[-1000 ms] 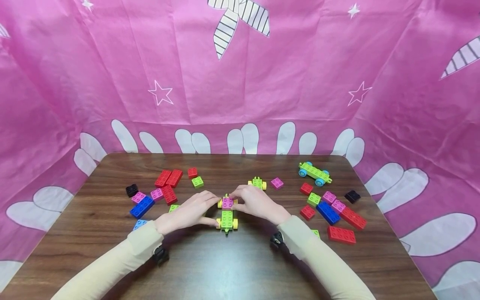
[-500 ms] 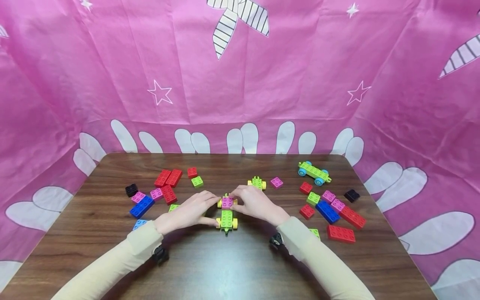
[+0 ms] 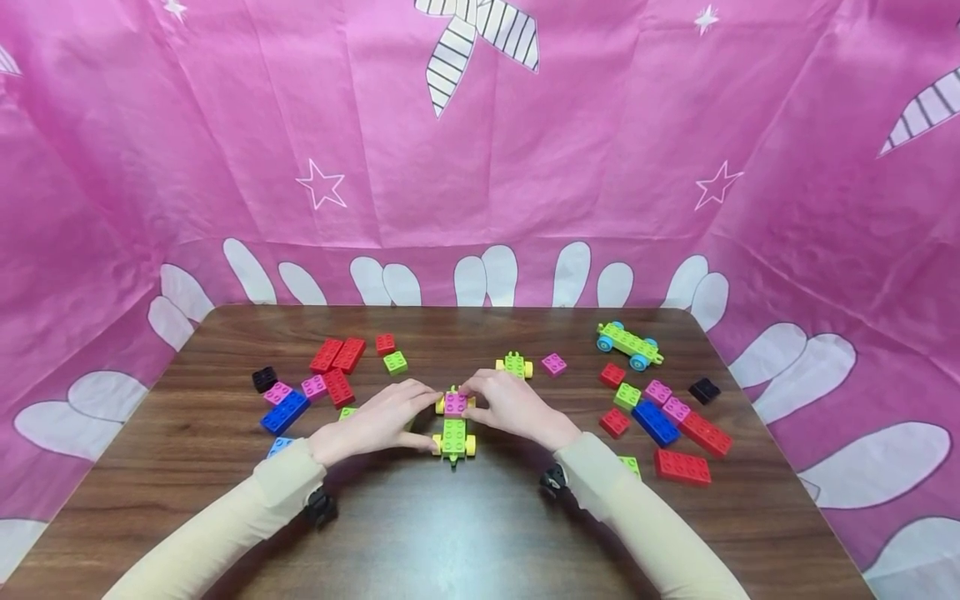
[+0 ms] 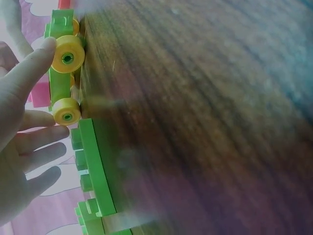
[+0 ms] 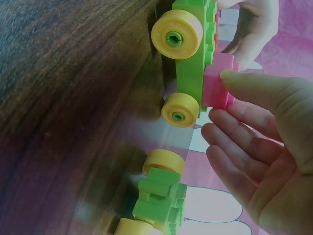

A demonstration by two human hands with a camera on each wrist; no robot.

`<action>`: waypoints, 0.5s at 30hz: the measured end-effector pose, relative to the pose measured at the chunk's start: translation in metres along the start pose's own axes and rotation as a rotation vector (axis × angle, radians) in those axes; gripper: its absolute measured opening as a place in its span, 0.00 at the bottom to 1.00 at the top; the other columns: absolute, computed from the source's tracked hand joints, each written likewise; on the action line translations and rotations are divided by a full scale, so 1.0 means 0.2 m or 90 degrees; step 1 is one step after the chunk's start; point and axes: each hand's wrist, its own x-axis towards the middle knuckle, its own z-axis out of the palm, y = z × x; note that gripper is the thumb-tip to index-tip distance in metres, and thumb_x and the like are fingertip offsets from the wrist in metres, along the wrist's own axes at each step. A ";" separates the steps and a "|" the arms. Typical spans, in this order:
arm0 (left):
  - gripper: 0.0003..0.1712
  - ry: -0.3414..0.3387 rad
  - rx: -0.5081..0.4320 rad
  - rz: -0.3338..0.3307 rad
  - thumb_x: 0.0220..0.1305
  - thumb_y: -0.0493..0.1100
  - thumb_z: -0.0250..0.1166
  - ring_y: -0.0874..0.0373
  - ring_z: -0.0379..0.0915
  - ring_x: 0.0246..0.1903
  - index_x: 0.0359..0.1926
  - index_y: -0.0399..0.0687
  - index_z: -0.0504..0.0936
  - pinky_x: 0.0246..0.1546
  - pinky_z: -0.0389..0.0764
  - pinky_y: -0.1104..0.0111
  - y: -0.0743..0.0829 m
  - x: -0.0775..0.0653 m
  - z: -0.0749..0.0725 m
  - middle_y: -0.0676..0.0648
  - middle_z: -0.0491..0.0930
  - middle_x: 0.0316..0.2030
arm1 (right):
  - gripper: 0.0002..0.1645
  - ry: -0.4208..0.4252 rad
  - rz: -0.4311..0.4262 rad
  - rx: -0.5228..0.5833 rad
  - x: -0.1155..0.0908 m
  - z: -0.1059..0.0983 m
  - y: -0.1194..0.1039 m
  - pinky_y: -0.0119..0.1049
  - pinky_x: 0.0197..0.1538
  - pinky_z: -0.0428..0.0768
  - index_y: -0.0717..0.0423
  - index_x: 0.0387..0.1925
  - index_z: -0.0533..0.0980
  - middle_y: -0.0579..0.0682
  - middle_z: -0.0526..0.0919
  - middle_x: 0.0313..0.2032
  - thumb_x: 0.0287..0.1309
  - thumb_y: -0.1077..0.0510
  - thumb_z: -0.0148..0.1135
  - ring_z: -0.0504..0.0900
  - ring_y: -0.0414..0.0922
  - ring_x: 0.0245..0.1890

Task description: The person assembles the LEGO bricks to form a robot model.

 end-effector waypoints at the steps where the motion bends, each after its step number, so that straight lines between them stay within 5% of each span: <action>1: 0.44 0.002 0.003 0.003 0.50 0.67 0.65 0.56 0.70 0.54 0.59 0.41 0.73 0.57 0.72 0.60 0.00 0.00 0.00 0.46 0.77 0.52 | 0.17 0.000 -0.001 0.002 0.00 0.00 0.00 0.33 0.47 0.81 0.49 0.44 0.81 0.43 0.84 0.40 0.52 0.50 0.68 0.82 0.40 0.40; 9: 0.44 0.006 0.009 0.021 0.47 0.66 0.67 0.56 0.69 0.55 0.58 0.42 0.73 0.59 0.72 0.62 -0.01 0.00 -0.03 0.47 0.76 0.54 | 0.17 -0.002 -0.002 -0.004 0.00 -0.01 0.01 0.32 0.46 0.81 0.49 0.45 0.81 0.44 0.84 0.40 0.52 0.50 0.68 0.81 0.38 0.40; 15: 0.40 -0.023 -0.046 0.009 0.48 0.60 0.70 0.56 0.69 0.56 0.59 0.43 0.73 0.58 0.74 0.61 -0.02 -0.03 -0.10 0.47 0.76 0.55 | 0.18 -0.008 -0.002 -0.001 0.01 -0.01 0.01 0.33 0.47 0.81 0.48 0.45 0.81 0.43 0.84 0.41 0.52 0.49 0.67 0.81 0.37 0.40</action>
